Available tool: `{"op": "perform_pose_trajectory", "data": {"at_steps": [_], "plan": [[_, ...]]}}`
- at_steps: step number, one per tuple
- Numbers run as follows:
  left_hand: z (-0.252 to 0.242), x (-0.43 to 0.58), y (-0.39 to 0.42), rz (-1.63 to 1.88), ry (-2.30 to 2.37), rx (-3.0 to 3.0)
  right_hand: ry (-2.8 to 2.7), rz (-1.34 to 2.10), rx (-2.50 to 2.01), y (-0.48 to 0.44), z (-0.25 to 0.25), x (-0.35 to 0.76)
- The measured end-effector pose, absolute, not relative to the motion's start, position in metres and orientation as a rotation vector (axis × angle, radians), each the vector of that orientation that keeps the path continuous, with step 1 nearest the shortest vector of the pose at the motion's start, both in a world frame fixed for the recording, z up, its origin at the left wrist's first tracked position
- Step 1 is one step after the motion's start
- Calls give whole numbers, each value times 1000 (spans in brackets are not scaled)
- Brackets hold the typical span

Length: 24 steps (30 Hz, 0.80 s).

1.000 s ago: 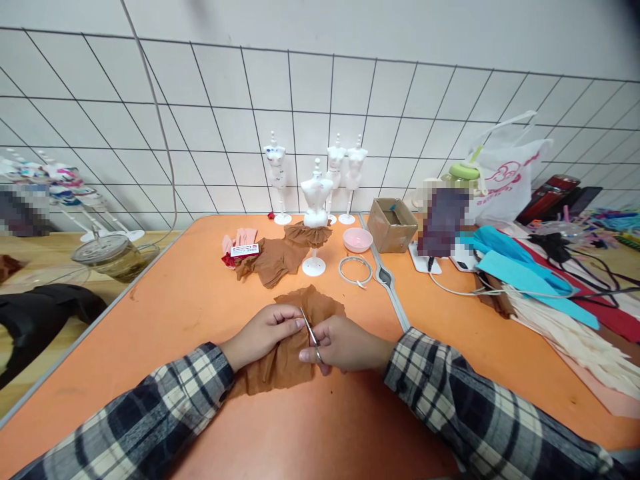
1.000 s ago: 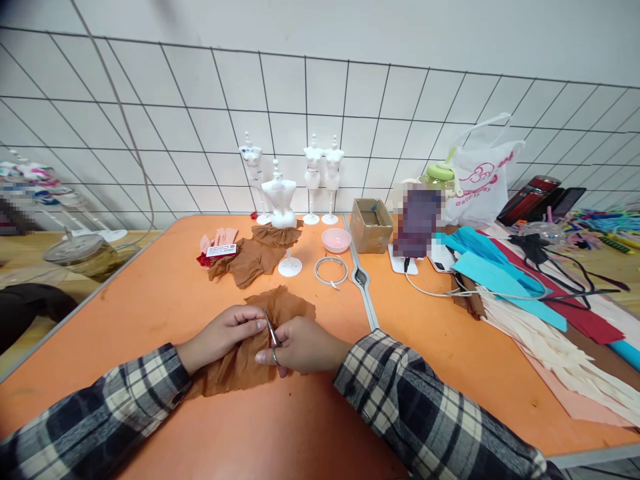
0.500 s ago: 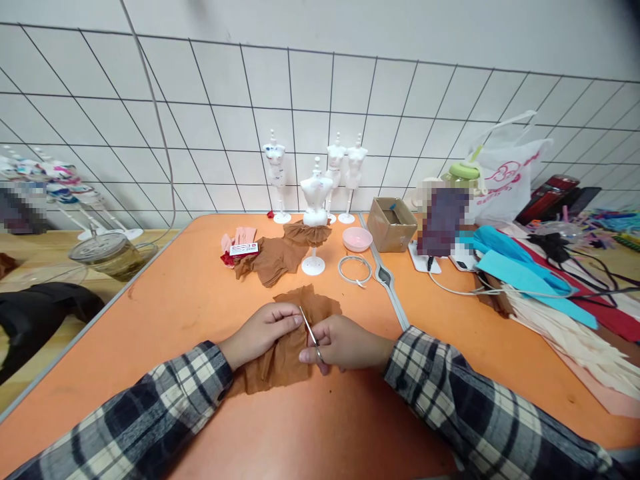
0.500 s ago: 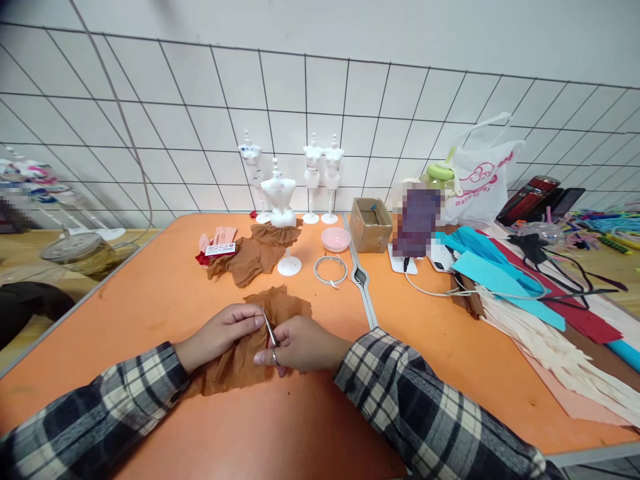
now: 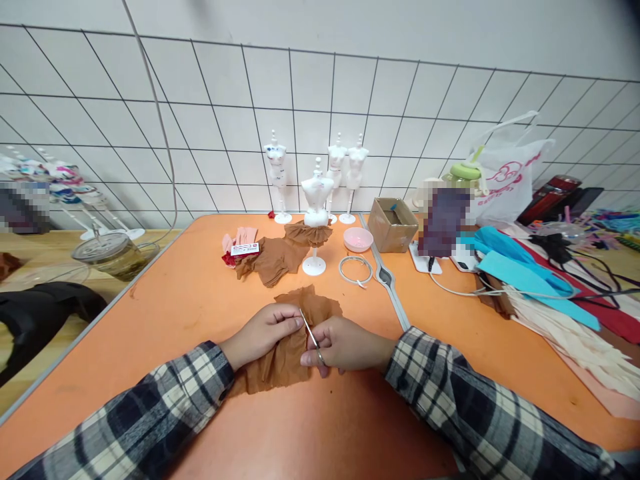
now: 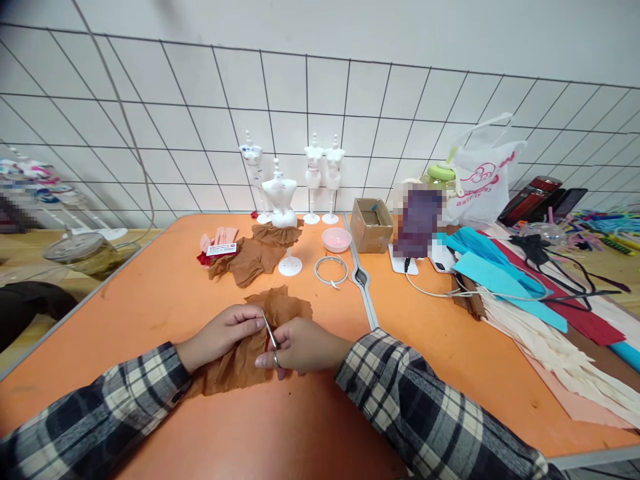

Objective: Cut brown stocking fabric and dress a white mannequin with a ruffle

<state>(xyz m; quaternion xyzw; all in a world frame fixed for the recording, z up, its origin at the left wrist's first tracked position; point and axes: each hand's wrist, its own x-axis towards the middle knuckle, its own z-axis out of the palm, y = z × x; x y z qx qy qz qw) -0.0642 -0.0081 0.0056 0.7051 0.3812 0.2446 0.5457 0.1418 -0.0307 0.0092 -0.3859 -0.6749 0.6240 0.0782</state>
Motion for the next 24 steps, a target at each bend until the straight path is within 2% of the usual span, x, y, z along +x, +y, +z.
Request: {"op": "perform_pose_trajectory", "data": {"at_steps": [24], "plan": [[4, -65, -8, 561, 915, 1705, -2051, 1873, -1108, -30, 7, 142]]}}
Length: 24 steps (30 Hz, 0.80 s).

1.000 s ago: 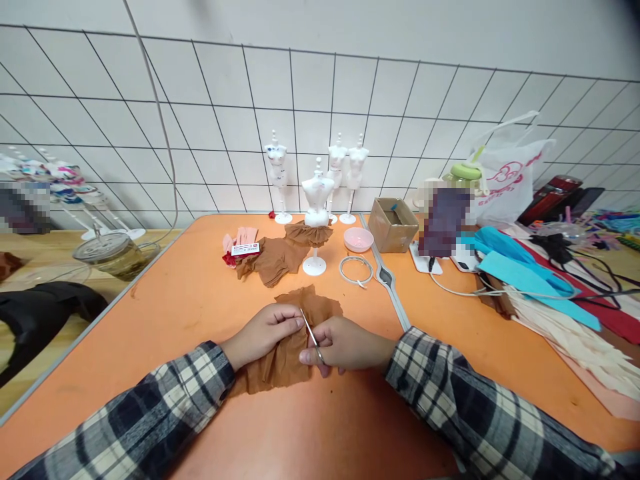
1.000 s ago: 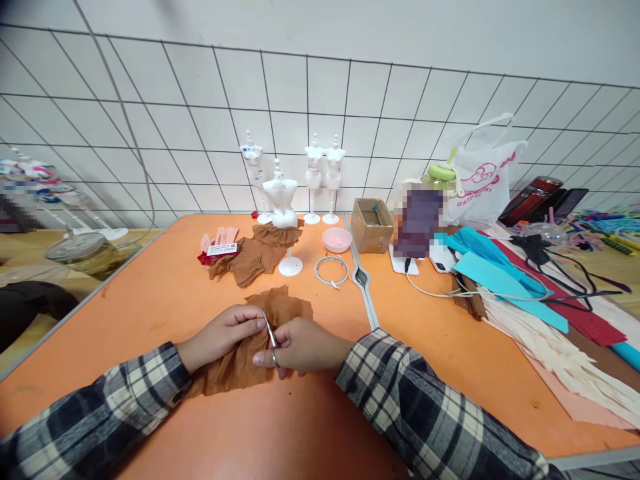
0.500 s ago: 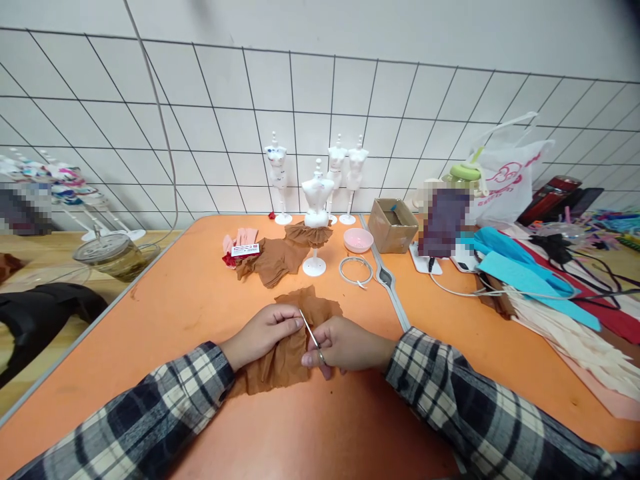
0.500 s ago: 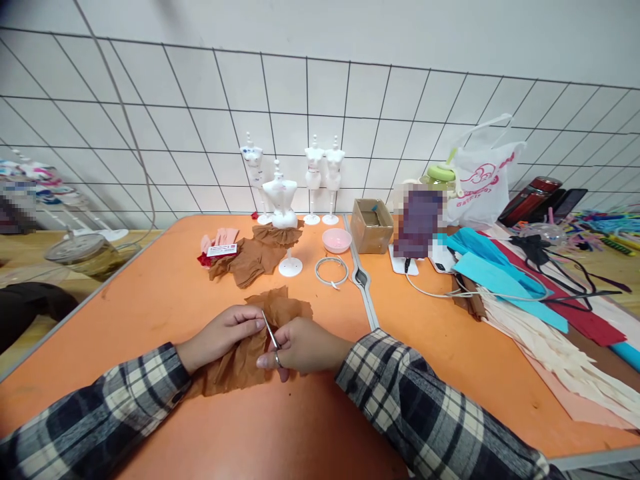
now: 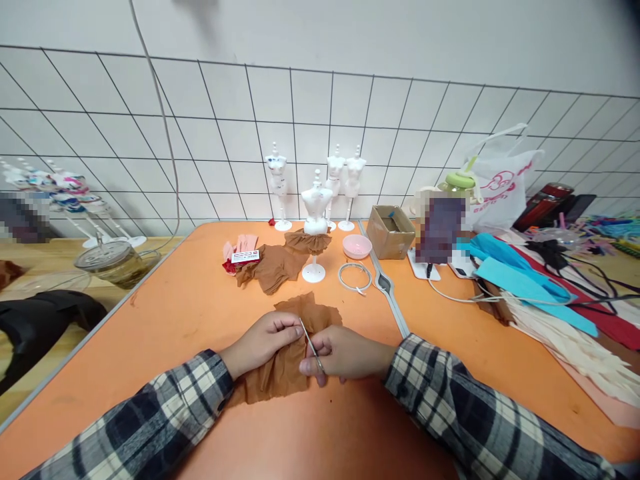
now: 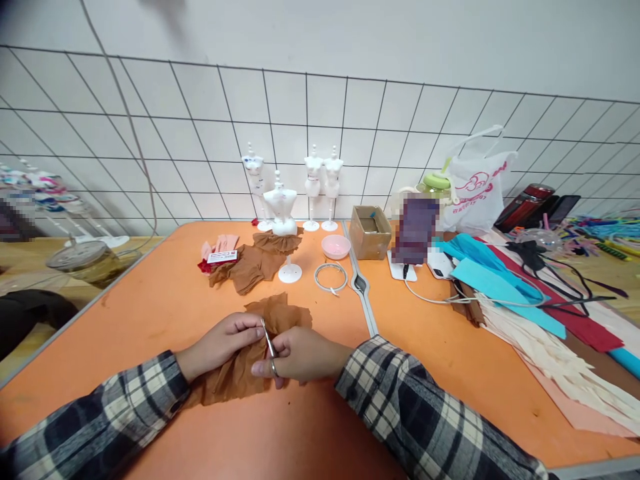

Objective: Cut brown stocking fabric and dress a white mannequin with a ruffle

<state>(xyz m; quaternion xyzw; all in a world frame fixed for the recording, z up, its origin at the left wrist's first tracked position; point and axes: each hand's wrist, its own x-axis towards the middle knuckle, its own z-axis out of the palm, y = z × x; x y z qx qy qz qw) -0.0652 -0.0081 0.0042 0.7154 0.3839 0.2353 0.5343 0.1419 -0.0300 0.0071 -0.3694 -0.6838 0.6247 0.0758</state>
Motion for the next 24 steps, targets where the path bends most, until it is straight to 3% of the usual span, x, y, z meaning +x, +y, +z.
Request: {"op": "perform_pose_trajectory", "data": {"at_steps": [24], "plan": [[3, -65, -9, 564, 939, 1715, -2008, 1895, -1133, -30, 5, 140]]}}
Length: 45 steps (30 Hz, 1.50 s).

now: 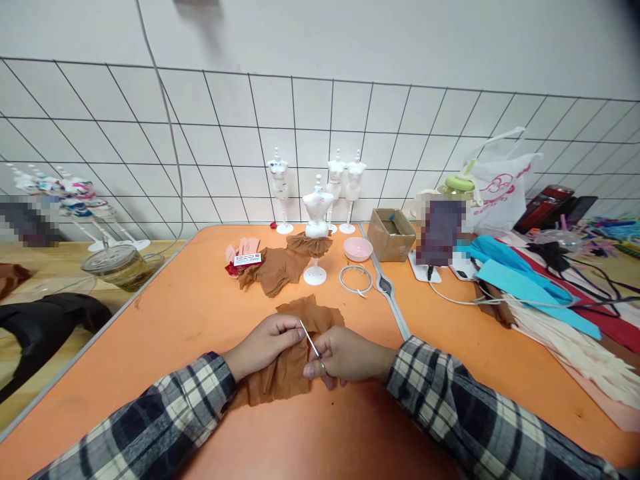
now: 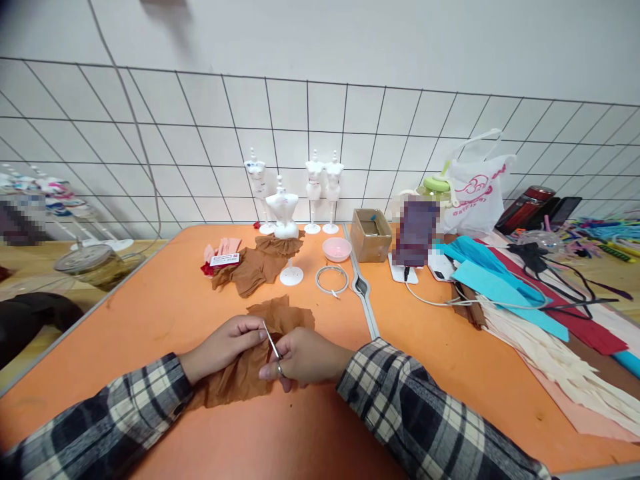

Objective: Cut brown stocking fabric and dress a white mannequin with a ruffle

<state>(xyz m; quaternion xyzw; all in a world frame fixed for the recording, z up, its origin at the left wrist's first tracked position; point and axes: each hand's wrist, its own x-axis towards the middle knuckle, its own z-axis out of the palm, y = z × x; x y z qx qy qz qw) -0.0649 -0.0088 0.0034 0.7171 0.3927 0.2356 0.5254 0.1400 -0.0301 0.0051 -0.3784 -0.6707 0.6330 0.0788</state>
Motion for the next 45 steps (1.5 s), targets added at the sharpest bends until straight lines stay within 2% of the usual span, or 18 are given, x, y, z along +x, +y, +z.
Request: {"op": "perform_pose_trajectory", "data": {"at_steps": [33, 37, 40, 42, 45], "plan": [[5, -65, -10, 596, 902, 1656, -1950, 1938, -1086, -29, 3, 141], [5, -64, -10, 638, 965, 1611, -1958, 2022, -929, -28, 9, 151], [4, -65, -8, 777, 1021, 1454, -1852, 2238, -553, -25, 12, 160], [4, -67, -5, 843, 1015, 1379, -1674, 2121, -465, -24, 12, 162], [3, -69, -3, 803, 1003, 1385, -1510, 1661, -658, -24, 12, 159]]}}
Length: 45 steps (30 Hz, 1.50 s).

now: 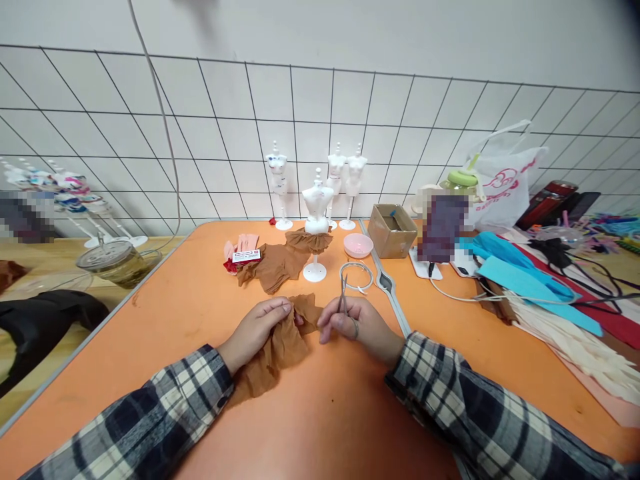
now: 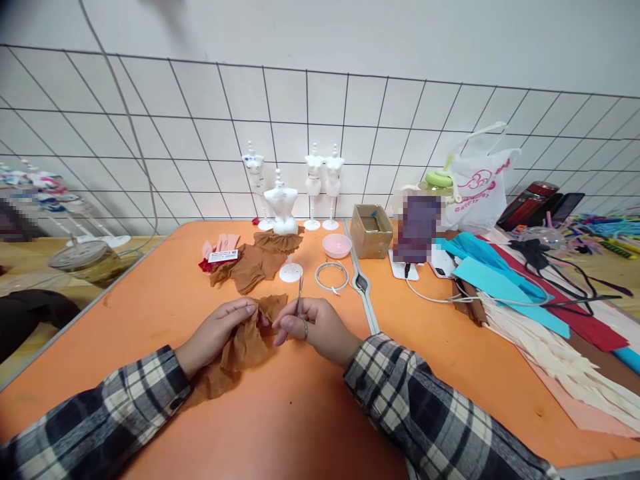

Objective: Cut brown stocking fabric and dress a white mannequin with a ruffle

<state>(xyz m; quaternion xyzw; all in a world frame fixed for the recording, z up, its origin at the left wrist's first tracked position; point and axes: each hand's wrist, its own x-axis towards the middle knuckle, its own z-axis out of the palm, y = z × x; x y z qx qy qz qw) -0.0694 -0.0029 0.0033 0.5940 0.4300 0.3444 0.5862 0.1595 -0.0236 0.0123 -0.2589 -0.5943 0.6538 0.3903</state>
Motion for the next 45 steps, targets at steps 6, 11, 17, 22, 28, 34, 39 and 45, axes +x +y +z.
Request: {"op": "perform_pose_trajectory", "data": {"at_steps": [6, 11, 17, 22, 28, 34, 39, 45], "plan": [[1, -68, -5, 791, 1047, 1499, -1640, 1982, -632, -25, 10, 155], [3, -69, -5, 774, 1019, 1512, -1725, 2230, -696, -26, 10, 155], [3, -69, -8, 723, 990, 1563, -1830, 2085, -917, -28, 12, 151], [-4, -70, -9, 744, 985, 1445, -1913, 2023, -954, -27, 13, 152], [-6, -70, -9, 806, 1027, 1350, -1893, 1957, -922, -27, 8, 149], [-6, -70, -10, 737, 964, 1338, -1905, 1959, -913, -25, 2, 148], [-4, -70, -10, 702, 910, 1326, -1915, 1953, -931, -25, 3, 148], [2, -68, -9, 621, 809, 1412, -1952, 1923, -997, -26, 5, 146]]}}
